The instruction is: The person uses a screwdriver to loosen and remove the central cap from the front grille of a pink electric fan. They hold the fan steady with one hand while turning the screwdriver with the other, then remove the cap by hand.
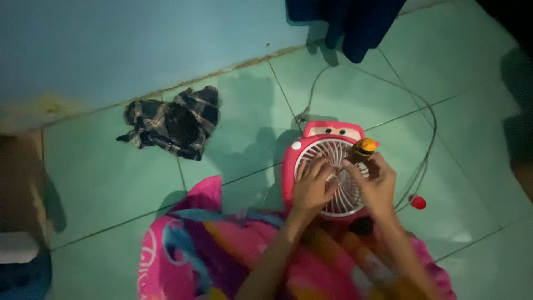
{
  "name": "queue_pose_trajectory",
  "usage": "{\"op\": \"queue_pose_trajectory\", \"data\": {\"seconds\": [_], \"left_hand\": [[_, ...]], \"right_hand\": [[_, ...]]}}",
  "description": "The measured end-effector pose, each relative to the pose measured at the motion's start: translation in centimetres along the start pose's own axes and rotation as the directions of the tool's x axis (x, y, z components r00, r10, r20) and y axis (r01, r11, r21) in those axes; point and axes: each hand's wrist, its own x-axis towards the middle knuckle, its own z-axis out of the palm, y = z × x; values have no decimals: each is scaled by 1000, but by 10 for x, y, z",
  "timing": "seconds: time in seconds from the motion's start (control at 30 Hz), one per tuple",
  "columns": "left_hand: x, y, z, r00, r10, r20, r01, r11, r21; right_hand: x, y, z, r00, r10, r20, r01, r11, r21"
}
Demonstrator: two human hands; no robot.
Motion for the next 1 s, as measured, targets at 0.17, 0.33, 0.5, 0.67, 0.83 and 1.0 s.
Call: {"op": "queue_pose_trajectory", "data": {"seconds": [0.17,0.33,0.5,0.67,0.83,1.0], "left_hand": [[3,6,-4,999,-21,41,22,999,-24],[-2,12,-3,997,3,-76,-3,1000,-3],[-1,5,-2,999,-7,-49,6,1000,-15],[-2,4,2,1000,-29,-4,29,1000,-9],[-4,0,5,999,-32,17,31,999,9],[-3,3,4,997,-75,25,74,997,27]], "right_hand": [[-6,44,2,998,47,-43,-41,988,148],[-13,79,7,992,113,61,-128,893,431],[-17,85,-1,970,215,115,-241,917,319],[-1,78,-11,964,124,237,-162,976,146],[7,60,-17,914,153,377,-239,952,193],[3,37,-14,948,89,305,-151,971,187]]}}
